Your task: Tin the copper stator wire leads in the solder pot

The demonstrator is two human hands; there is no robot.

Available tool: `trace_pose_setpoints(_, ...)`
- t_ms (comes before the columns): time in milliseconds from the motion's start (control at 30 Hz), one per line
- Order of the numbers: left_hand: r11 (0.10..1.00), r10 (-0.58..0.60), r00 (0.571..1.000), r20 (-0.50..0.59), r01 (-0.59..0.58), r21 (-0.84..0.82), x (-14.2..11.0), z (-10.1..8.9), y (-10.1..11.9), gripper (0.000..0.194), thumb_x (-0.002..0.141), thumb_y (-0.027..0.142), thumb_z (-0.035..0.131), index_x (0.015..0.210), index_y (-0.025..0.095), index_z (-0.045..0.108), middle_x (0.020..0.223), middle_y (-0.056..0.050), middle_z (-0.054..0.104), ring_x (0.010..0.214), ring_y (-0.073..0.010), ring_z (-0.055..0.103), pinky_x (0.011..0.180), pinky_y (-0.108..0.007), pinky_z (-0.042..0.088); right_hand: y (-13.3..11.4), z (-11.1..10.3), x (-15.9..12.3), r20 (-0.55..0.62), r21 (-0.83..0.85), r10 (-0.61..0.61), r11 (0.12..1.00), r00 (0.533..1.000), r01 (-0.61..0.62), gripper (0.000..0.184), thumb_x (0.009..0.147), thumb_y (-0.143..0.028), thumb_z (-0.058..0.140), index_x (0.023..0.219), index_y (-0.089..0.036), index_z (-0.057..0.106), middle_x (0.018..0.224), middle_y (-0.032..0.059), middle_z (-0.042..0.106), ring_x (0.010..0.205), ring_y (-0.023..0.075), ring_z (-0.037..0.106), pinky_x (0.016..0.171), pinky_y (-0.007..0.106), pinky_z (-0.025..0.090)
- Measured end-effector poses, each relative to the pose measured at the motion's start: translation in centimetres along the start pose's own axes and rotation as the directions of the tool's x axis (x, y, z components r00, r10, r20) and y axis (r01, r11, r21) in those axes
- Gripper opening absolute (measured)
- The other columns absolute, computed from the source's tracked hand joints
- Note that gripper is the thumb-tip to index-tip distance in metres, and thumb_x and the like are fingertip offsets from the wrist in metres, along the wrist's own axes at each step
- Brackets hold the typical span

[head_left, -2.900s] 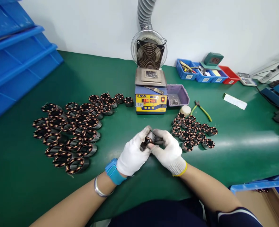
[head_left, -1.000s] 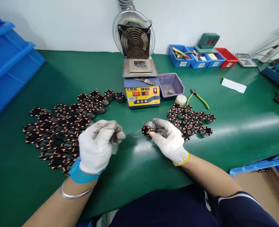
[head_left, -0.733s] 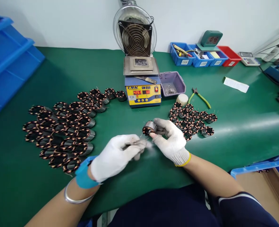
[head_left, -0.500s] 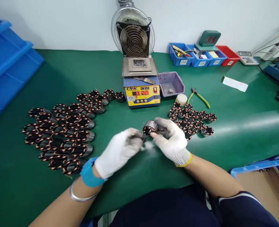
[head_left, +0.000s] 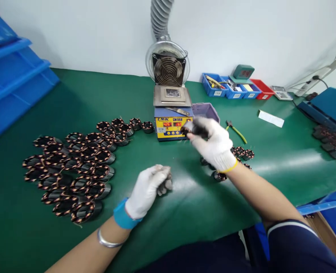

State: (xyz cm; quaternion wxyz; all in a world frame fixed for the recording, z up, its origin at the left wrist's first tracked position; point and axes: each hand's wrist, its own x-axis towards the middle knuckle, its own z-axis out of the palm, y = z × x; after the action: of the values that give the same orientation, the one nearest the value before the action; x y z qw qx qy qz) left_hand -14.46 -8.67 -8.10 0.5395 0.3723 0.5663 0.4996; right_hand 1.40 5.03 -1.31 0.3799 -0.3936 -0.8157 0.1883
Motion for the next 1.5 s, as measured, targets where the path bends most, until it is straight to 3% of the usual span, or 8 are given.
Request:
trace_pose_setpoints(233,0.939,0.125,0.984,0.130,-0.159,0.305,1.2,0.3,-1.8,0.026,0.083,0.041,0.055,0.078,0.016,0.061,0.070,-0.002,0.063,0.063,-0.0132,0.054,0.061,-0.026,0.044,-0.6,1.2,16.5,0.203,-0.618,-0.143,0.749,0.969,0.240,0.047,0.087,-0.036,0.052,0.130,-0.018,0.048,0.120,0.0103,0.054,0.105,0.0282,0.056,0.088,0.046,0.046)
trace_pose_setpoints(467,0.910,0.155,0.975,0.162,-0.205,0.360,1.3,-0.4,-1.4,0.022,0.083,0.037,0.053,0.080,0.017,0.062,0.076,-0.003,0.065,0.071,-0.0154,0.056,0.067,-0.027,0.043,-0.6,4.5,21.1,0.361,-0.752,-0.069,0.568,0.930,0.334,0.037,0.085,-0.029,0.053,0.121,-0.017,0.052,0.120,0.0134,0.053,0.099,0.0272,0.058,0.081,0.040,0.048)
trace_pose_setpoints(867,0.833,0.187,0.967,0.172,-0.249,0.493,1.3,-0.2,-0.9,0.025,0.085,0.039,0.050,0.080,0.018,0.063,0.075,-0.002,0.067,0.067,-0.0146,0.055,0.063,-0.028,0.040,-0.6,5.5,21.0,0.398,-0.784,-0.039,0.504,0.917,0.361,0.039,0.085,-0.026,0.053,0.123,-0.018,0.050,0.121,0.0172,0.053,0.101,0.0327,0.060,0.078,0.046,0.049)
trace_pose_setpoints(1033,0.887,0.178,0.975,0.133,-0.217,0.407,1.3,0.0,-1.2,0.025,0.083,0.040,0.054,0.085,0.018,0.065,0.080,-0.004,0.069,0.071,-0.0165,0.060,0.067,-0.029,0.046,-1.2,4.6,21.5,0.374,-0.747,-0.056,0.573,0.926,0.336,0.039,0.084,-0.027,0.056,0.122,-0.018,0.052,0.121,0.0160,0.054,0.103,0.0314,0.058,0.083,0.047,0.048)
trace_pose_setpoints(1133,0.943,0.187,0.982,0.009,-0.182,0.279,1.7,0.0,-1.7,0.028,0.080,0.041,0.060,0.092,0.017,0.065,0.089,-0.007,0.071,0.079,-0.0187,0.064,0.074,-0.031,0.050,-1.6,3.5,20.9,0.272,-0.697,-0.109,0.663,0.956,0.274,0.040,0.083,-0.031,0.058,0.121,-0.018,0.056,0.120,0.0130,0.056,0.104,0.0283,0.058,0.087,0.044,0.046)
trace_pose_setpoints(1267,0.988,0.155,0.956,-0.249,-0.155,0.022,2.7,-0.3,-1.9,0.036,0.075,0.041,0.066,0.099,0.014,0.064,0.096,-0.009,0.071,0.086,-0.0192,0.066,0.081,-0.033,0.052,-2.4,2.8,17.0,0.194,-0.526,-0.126,0.824,0.973,0.211,0.038,0.082,-0.038,0.060,0.117,-0.022,0.061,0.109,0.0081,0.064,0.103,0.0282,0.059,0.087,0.046,0.048)
trace_pose_setpoints(1367,0.969,0.143,0.924,-0.354,-0.203,-0.138,3.0,-0.4,-1.5,0.050,0.072,0.039,0.069,0.112,0.010,0.060,0.105,-0.013,0.069,0.092,-0.0194,0.066,0.088,-0.035,0.052,-3.1,3.5,12.3,0.270,-0.267,-0.073,0.952,0.960,0.147,0.039,0.078,-0.041,0.064,0.113,-0.023,0.065,0.103,0.0052,0.069,0.098,0.0263,0.063,0.084,0.042,0.052)
trace_pose_setpoints(1500,0.953,0.244,0.881,-0.405,-0.295,-0.068,2.7,-0.2,-1.7,0.064,0.076,0.038,0.068,0.131,0.013,0.048,0.116,-0.013,0.066,0.096,-0.0204,0.066,0.091,-0.035,0.052,-3.9,5.6,5.8,0.433,-0.020,0.078,0.997,0.898,-0.077,0.060,0.072,-0.043,0.071,0.127,-0.023,0.057,0.093,0.0040,0.071,0.086,0.0236,0.067,0.080,0.041,0.054)
